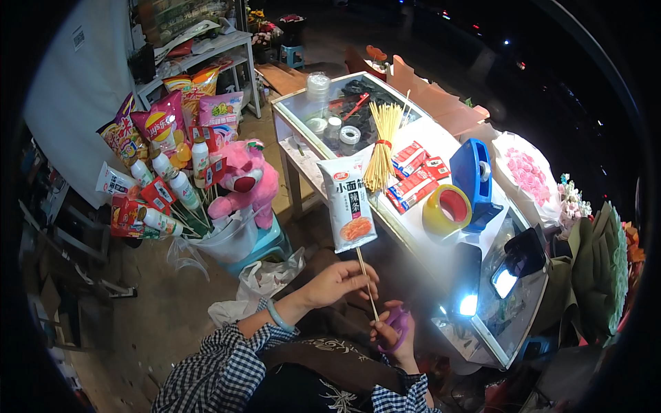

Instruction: The person inserts wooden skewers into small snack packets, secures them with tape, and trims the excess skewer with scissors. The finished skewers are placed into a container on the left side of the counter.

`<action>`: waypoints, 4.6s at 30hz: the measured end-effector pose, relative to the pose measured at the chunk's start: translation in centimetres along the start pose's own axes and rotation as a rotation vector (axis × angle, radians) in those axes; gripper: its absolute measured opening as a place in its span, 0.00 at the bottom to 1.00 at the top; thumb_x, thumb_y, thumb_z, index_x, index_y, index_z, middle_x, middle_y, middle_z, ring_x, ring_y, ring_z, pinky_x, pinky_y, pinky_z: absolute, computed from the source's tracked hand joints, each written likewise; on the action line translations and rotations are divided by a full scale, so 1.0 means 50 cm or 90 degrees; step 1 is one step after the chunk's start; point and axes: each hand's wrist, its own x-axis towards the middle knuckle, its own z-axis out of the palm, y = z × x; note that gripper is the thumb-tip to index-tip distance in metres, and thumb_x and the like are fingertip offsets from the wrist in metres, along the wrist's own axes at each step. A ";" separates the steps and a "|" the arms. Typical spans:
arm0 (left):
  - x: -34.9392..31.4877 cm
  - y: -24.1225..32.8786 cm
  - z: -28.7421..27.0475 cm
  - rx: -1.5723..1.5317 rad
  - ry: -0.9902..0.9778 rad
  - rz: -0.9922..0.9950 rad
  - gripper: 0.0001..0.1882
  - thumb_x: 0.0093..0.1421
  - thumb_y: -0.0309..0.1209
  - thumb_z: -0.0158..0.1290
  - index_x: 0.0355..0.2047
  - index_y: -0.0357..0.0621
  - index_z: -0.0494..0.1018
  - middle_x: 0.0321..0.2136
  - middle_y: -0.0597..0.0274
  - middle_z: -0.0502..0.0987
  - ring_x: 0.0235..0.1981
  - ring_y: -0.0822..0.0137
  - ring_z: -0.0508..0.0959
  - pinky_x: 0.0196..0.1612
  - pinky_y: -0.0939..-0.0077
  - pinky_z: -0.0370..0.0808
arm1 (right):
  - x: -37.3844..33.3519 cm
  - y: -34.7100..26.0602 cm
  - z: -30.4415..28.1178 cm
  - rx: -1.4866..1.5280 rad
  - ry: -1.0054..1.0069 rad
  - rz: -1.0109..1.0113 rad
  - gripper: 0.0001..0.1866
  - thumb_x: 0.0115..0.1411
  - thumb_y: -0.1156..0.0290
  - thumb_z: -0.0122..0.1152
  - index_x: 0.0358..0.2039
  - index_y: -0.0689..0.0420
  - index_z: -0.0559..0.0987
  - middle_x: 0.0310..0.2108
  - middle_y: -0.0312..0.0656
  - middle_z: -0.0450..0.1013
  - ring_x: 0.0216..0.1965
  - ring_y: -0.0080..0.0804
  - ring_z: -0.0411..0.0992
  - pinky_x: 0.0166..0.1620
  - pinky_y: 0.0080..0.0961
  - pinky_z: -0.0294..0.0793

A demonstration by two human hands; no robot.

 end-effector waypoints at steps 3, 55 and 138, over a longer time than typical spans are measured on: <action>0.007 -0.009 -0.008 -0.032 0.138 0.055 0.12 0.65 0.32 0.45 0.42 0.34 0.68 0.31 0.56 0.76 0.34 0.66 0.79 0.36 0.78 0.77 | 0.000 0.007 -0.007 0.012 0.014 0.017 0.23 0.53 0.82 0.59 0.48 0.61 0.63 0.25 0.41 0.71 0.23 0.27 0.72 0.25 0.20 0.74; -0.025 -0.160 0.027 0.119 0.266 0.025 0.09 0.65 0.30 0.46 0.36 0.35 0.69 0.30 0.60 0.75 0.30 0.72 0.78 0.35 0.82 0.75 | -0.116 0.005 -0.137 -0.488 -0.131 -0.004 0.22 0.55 0.64 0.64 0.48 0.58 0.71 0.27 0.35 0.69 0.27 0.21 0.65 0.32 0.19 0.66; -0.038 -0.137 0.094 0.409 0.218 0.111 0.12 0.59 0.29 0.53 0.25 0.29 0.71 0.17 0.61 0.67 0.19 0.73 0.64 0.24 0.78 0.60 | 0.071 -0.104 -0.057 0.101 0.120 -0.126 0.22 0.66 0.55 0.44 0.39 0.62 0.77 0.36 0.35 0.75 0.37 0.17 0.70 0.44 0.18 0.67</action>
